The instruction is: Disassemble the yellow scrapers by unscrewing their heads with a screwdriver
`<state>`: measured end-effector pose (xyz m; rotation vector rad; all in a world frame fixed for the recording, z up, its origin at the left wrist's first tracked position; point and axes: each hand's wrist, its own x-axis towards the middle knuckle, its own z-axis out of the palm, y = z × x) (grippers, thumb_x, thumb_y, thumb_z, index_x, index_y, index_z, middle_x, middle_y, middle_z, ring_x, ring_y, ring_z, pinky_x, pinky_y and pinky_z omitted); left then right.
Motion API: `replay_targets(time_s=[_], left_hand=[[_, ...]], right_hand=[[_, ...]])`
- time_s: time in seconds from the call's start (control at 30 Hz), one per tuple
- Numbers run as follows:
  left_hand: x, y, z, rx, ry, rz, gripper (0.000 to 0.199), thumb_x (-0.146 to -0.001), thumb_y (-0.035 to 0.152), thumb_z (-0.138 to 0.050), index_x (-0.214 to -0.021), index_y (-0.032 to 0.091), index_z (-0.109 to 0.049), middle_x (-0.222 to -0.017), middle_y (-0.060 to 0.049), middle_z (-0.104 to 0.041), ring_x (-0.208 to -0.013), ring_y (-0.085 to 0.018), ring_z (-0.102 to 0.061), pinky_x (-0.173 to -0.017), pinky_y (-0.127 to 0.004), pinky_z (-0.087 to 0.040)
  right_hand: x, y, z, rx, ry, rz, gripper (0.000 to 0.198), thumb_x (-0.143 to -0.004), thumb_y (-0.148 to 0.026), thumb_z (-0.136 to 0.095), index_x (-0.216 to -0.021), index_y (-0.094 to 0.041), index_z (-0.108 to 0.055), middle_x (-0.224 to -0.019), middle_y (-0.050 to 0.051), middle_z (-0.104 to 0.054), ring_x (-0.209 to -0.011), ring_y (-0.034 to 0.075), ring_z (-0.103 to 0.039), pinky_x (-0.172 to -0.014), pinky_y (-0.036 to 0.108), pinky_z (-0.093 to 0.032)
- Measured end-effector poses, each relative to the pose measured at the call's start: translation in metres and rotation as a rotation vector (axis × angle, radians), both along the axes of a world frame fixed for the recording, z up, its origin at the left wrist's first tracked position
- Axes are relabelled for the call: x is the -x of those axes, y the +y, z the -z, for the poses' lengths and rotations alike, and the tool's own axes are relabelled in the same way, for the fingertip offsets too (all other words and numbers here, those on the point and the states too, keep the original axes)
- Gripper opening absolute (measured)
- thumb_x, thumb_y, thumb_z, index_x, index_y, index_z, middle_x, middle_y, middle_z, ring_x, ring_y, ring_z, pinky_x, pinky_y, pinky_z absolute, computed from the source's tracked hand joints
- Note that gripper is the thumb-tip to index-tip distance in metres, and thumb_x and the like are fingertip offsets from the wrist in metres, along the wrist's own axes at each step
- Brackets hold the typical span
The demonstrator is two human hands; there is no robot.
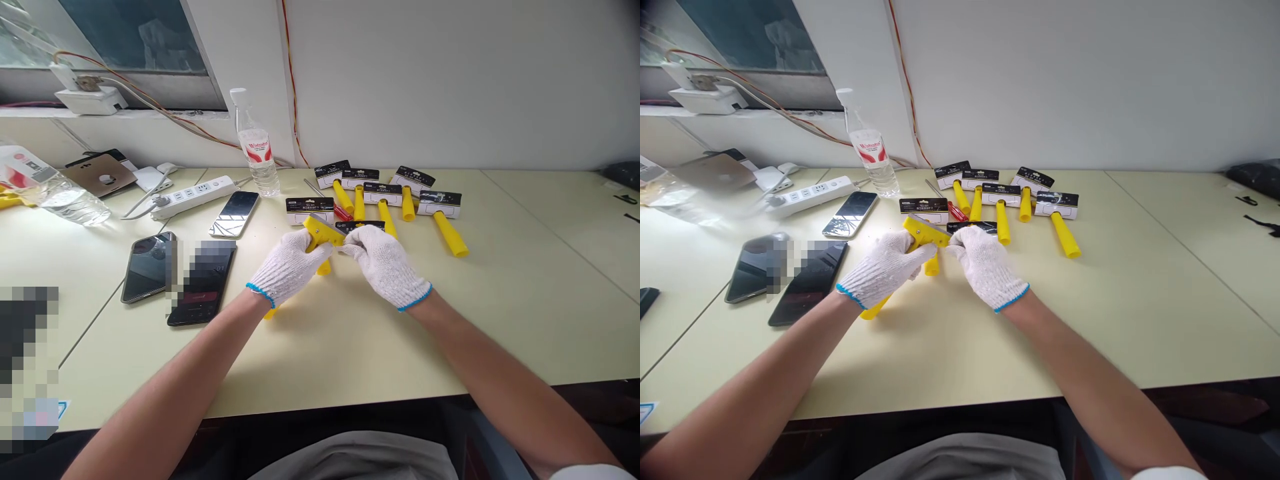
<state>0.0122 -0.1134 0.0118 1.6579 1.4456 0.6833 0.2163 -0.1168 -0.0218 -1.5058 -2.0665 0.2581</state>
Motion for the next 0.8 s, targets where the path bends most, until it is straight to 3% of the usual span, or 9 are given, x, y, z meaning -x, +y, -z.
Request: replay_targets(time_s=[0.3,0.43,0.63,0.8], left_hand=[[-0.0084,-0.0048,0.0085,-0.12,0.151,0.004,0.04,-0.09,0.04,-0.061,-0.066,0.021,-0.036,-0.06,0.003,-0.04,-0.057,-0.012,-0.033,-0.053,-0.029,-0.028],[-0.01,-0.0051,0.0089,-0.161,0.161,0.027,0.036,-0.091,0.037,-0.059,-0.068,0.021,-0.038,-0.062,0.003,-0.043,-0.059,-0.013,-0.034,-0.055,-0.03,-0.029],[-0.0073,-0.0076,0.0015,-0.097,0.11,0.058,0.037,-0.093,0.043,-0.056,-0.072,0.021,-0.035,-0.063,0.003,-0.045,-0.059,-0.012,-0.038,-0.058,-0.03,-0.03],[-0.0027,-0.0057,-0.0002,-0.092,0.106,0.086,0.04,-0.093,0.045,-0.058,-0.07,0.021,-0.036,-0.064,0.002,-0.05,-0.058,-0.012,-0.04,-0.056,-0.03,-0.029]], right_hand=[[0.0036,-0.0044,0.0024,-0.058,-0.049,0.036,0.017,-0.105,-0.036,-0.061,-0.098,-0.025,-0.072,-0.098,0.009,-0.071,-0.092,0.029,-0.067,-0.081,0.039,-0.05],[0.0043,-0.0057,0.0024,-0.063,-0.046,0.067,0.018,-0.104,-0.04,-0.061,-0.097,-0.029,-0.073,-0.096,0.009,-0.071,-0.092,0.031,-0.068,-0.078,0.04,-0.051],[0.0016,-0.0053,0.0031,-0.071,0.06,0.08,0.01,-0.1,-0.037,-0.068,-0.099,-0.028,-0.072,-0.1,0.007,-0.073,-0.094,0.03,-0.07,-0.084,0.043,-0.055],[0.0004,-0.004,0.0055,-0.08,0.16,0.119,0.02,-0.096,-0.039,-0.072,-0.111,-0.026,-0.071,-0.106,0.008,-0.073,-0.089,0.027,-0.07,-0.083,0.044,-0.059]])
